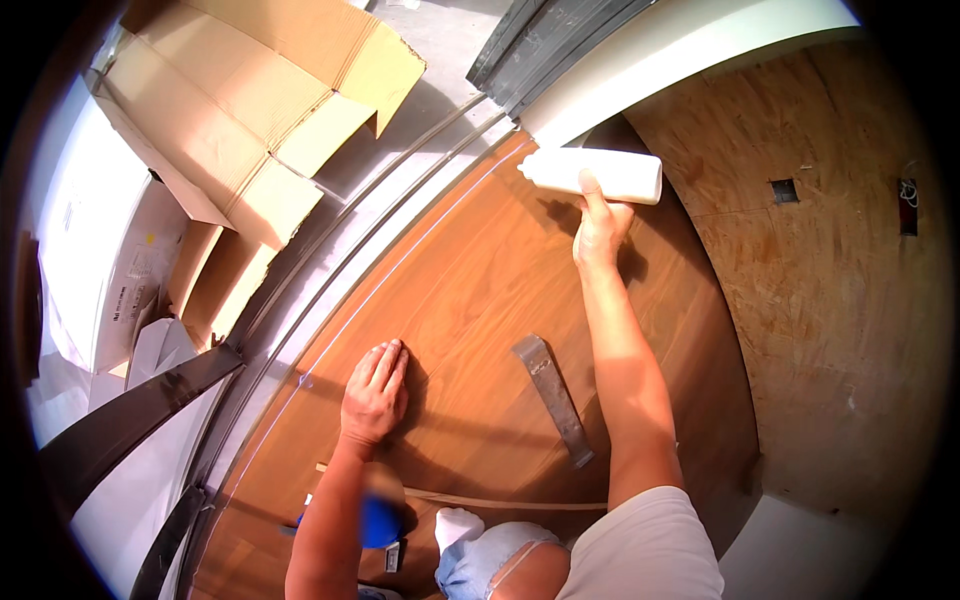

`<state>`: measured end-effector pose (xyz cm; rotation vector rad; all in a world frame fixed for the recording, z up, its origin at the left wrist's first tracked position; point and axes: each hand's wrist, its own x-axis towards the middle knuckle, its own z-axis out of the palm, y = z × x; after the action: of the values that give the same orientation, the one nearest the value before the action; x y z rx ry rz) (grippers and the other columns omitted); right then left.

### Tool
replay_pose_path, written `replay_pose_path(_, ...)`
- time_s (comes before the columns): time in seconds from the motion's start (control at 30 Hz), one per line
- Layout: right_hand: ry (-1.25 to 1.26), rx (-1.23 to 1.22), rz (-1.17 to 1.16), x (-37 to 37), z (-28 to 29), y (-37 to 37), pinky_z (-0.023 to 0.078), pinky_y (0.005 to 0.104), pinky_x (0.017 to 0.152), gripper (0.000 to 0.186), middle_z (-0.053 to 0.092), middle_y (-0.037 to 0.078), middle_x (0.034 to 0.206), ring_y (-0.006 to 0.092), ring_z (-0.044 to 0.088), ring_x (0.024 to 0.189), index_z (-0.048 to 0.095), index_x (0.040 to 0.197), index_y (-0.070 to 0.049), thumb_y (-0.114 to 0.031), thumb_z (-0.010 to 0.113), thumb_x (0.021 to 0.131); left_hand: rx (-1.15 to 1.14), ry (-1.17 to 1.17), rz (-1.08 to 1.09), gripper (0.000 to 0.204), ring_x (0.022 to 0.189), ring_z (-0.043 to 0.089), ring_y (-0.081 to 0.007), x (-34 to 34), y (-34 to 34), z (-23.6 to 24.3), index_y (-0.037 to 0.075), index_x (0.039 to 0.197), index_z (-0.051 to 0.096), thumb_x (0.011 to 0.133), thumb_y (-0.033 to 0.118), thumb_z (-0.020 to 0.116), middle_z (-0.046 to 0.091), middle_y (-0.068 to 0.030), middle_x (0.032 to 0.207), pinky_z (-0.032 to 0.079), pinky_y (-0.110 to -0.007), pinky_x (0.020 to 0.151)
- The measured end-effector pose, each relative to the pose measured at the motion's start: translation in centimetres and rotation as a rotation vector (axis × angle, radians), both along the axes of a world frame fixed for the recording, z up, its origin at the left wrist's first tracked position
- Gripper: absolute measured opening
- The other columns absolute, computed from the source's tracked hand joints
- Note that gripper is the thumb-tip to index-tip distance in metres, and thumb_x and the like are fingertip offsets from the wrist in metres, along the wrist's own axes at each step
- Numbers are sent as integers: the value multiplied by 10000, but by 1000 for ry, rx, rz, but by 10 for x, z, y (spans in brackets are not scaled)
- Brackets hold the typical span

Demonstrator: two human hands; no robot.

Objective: The person cuts a piece of wood trim using a table saw, applies glue from a bottle to the trim, and presses it into place against the base of a window frame, then wipes the surface with a blue cloth.

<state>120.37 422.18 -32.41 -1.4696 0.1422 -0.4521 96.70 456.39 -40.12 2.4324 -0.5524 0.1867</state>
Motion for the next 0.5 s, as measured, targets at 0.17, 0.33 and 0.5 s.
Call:
replay_pose_path(0.17, 475, 775, -184, -92, -26, -54, 656, 350, 797, 526, 675, 223, 1141, 271, 721, 1006, 541, 1357, 41, -377, 635, 1052, 32, -33, 14, 498, 1272, 628, -337, 0, -4, 2, -9, 1324, 670, 833, 72, 661, 639, -154, 1420, 508, -447, 1117)
replay_pose_path(0.33, 777, 1387, 24, -124, -41, -115, 659, 259, 604, 581, 683, 184, 929, 206, 720, 699, 481, 1285, 213, -301, 612, 1047, 89, -31, 25, 520, 1298, 605, -340, -6, -2, -4, 5, 1364, 645, 850, 86, 649, 623, -147, 1442, 492, -459, 1121)
replay_pose_path(0.5, 755, 1430, -70, -115, -42, -151, 632, 253, 546, 809, 673, 105, 836, 165, 697, 656, 104, 1566, 154, -236, 592, 1052, 51, -26, 6, 493, 1290, 601, -354, -4, -13, -1, 4, 1340, 657, 852, 70, 639, 627, -159, 1424, 493, -471, 1111)
